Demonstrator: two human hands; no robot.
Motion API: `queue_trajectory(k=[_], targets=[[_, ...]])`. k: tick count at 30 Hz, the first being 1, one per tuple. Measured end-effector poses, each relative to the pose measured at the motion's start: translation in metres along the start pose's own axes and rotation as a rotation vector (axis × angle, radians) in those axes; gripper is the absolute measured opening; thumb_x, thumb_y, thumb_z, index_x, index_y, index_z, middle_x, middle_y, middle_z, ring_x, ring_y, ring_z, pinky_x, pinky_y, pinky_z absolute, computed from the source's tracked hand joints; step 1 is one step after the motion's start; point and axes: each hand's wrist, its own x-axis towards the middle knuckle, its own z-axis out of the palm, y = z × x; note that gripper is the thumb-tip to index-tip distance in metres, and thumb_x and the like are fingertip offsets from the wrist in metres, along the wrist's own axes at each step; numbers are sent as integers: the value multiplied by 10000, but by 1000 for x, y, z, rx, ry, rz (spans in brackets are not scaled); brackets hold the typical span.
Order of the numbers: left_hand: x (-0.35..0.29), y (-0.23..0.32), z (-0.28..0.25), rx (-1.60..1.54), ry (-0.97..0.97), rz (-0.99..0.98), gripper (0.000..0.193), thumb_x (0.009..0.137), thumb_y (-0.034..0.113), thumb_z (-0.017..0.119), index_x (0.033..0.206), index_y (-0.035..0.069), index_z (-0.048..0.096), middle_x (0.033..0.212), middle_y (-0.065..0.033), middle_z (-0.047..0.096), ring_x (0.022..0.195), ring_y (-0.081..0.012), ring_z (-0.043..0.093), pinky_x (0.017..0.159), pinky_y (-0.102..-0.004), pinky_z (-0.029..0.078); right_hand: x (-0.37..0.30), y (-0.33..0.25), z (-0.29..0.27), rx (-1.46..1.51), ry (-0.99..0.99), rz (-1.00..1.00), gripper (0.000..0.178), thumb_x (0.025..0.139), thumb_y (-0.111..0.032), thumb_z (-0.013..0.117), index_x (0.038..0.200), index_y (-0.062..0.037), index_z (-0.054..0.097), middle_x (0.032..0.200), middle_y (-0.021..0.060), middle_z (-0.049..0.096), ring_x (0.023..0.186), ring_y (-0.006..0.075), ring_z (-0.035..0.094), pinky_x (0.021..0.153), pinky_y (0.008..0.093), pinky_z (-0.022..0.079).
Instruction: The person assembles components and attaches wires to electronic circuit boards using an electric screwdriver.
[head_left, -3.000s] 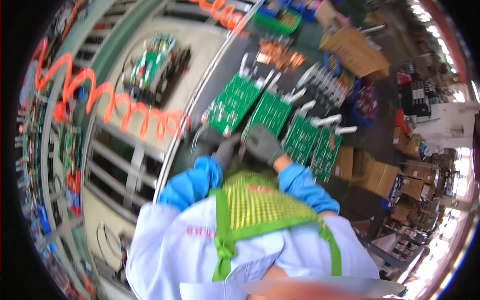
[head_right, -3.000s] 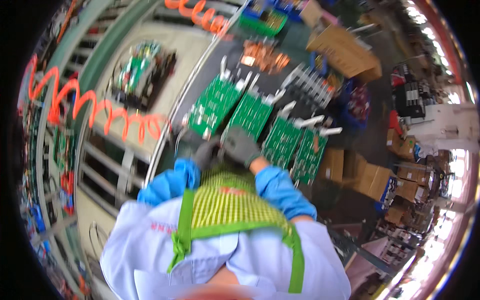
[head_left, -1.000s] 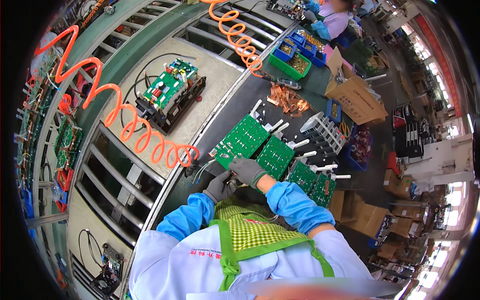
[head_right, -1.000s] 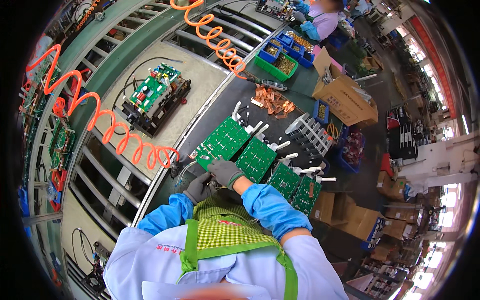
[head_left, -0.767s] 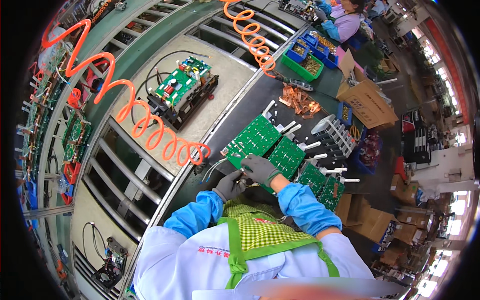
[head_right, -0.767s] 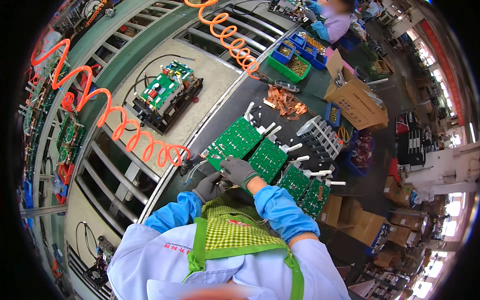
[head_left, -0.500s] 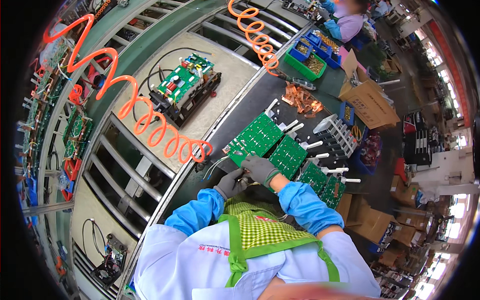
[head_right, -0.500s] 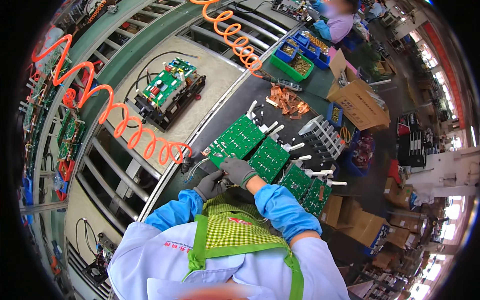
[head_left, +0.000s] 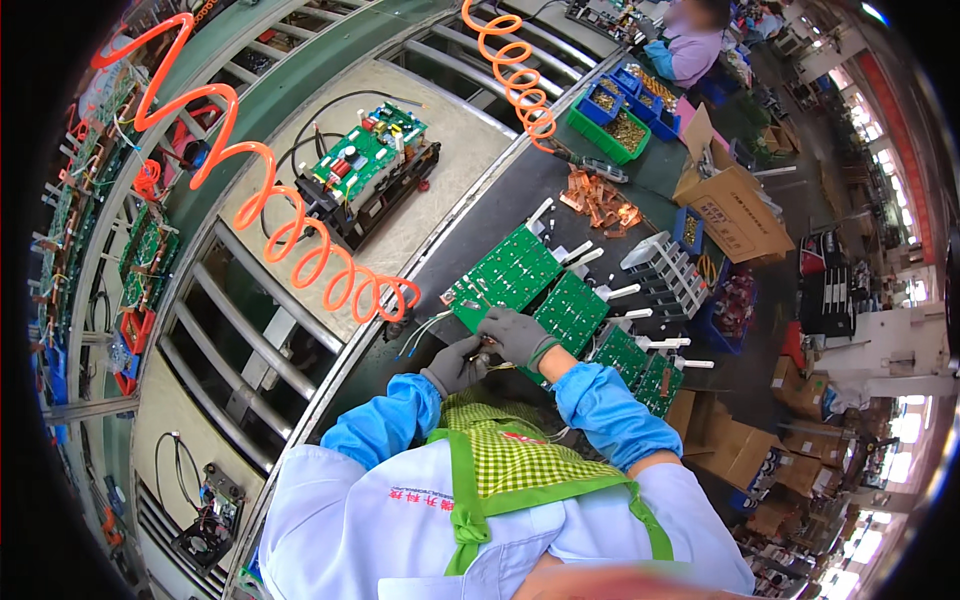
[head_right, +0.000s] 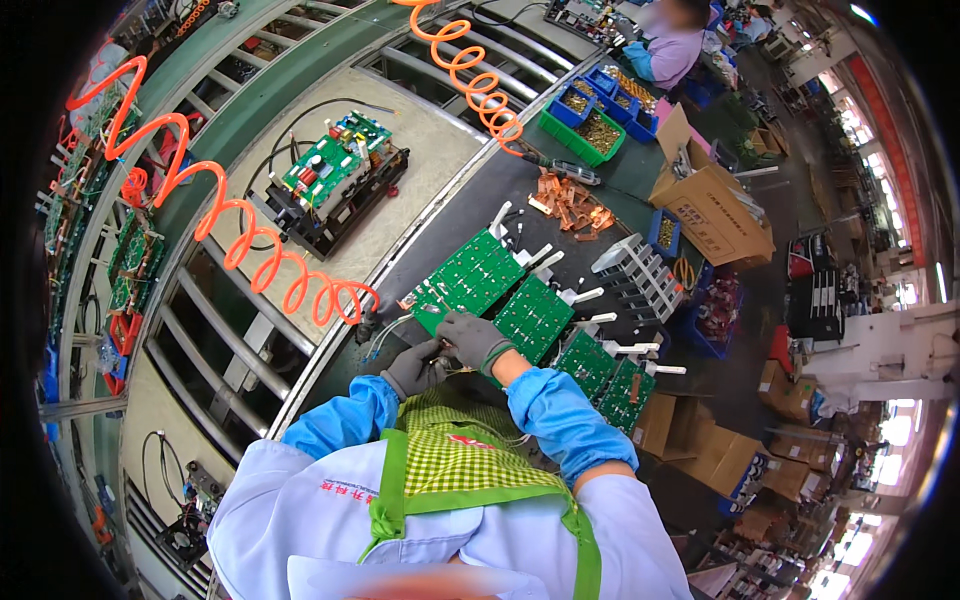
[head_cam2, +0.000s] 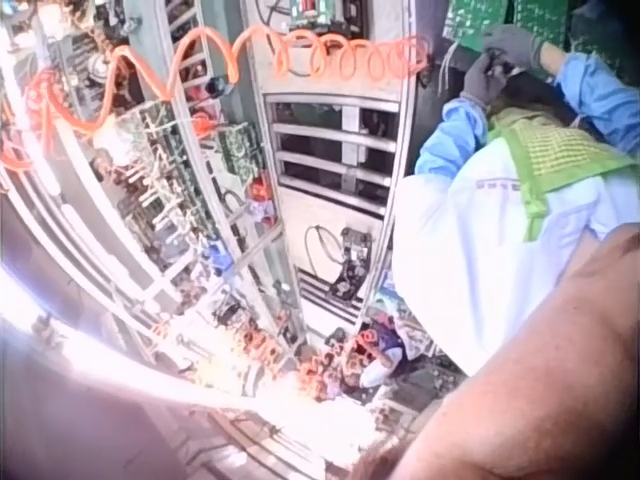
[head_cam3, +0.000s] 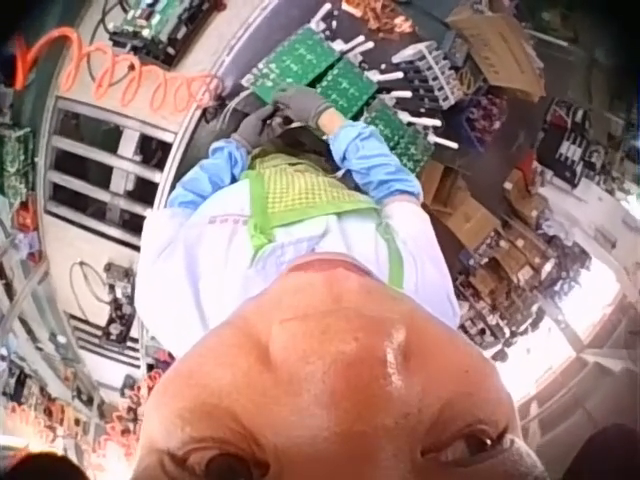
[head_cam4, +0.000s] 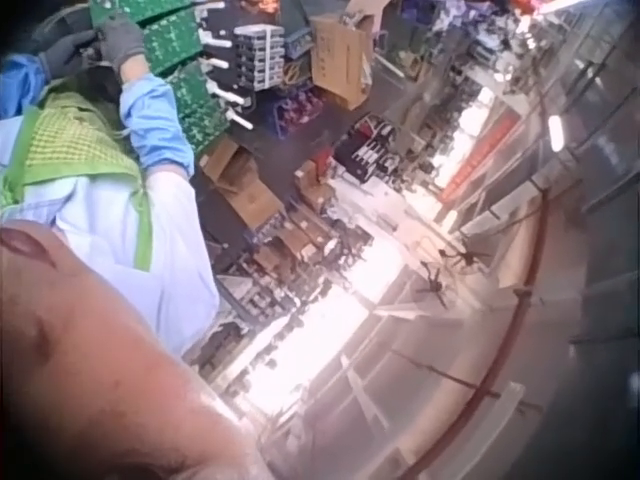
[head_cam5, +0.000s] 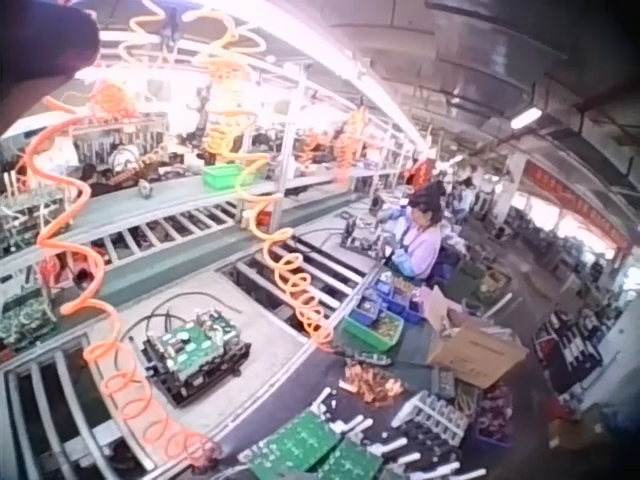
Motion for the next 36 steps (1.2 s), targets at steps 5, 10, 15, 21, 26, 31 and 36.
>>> queue_trajectory(k=[5,10,15,21,26,31,36], targets=[[-1,1,-7,-7,-23,-30,245,944,253,473,1080,55,526,913,-72,609,653,-137,567,557,-212,505,-3,8,6,27,53,63,205,776,-201,615,951,-103,575,975,116,536,884,313,564,749,401,475],[-1,-1,2,19,-14,-11,250,947,256,466,1073,50,527,878,-69,595,667,-128,551,550,-199,490,2,1,13,-147,-49,130,160,772,-190,611,868,-81,544,922,115,527,841,318,566,738,402,482],[2,1,-1,-31,-8,-19,244,946,250,466,1068,47,526,863,-69,588,662,-125,545,549,-213,491,-4,7,11,107,101,-10,188,780,-202,607,917,-85,555,922,107,527,904,311,549,769,411,463],[-2,1,-3,13,-44,7,261,948,262,469,1093,53,528,878,-65,596,664,-119,545,559,-199,498,1,7,10,-76,-21,58,181,804,-221,575,928,-88,577,908,114,542,889,307,561,736,409,476],[2,-3,-5,21,-19,18,233,947,263,473,1069,75,537,892,-66,603,677,-118,551,563,-207,505,-4,4,6,-66,-43,39,187,795,-210,570,951,-107,587,950,119,546,900,300,577,726,417,494],[3,-1,-5,5,-69,-14,230,945,272,476,1034,70,541,875,-61,604,668,-113,545,551,-204,496,-6,11,10,65,108,-14,177,790,-190,596,942,-103,570,957,95,545,894,306,564,755,396,474],[4,0,-2,5,-85,-6,240,946,274,474,1026,59,545,845,-52,590,677,-107,533,545,-199,486,1,9,12,-100,-26,55,141,795,-195,572,867,-76,548,892,115,542,874,314,570,725,405,483]])
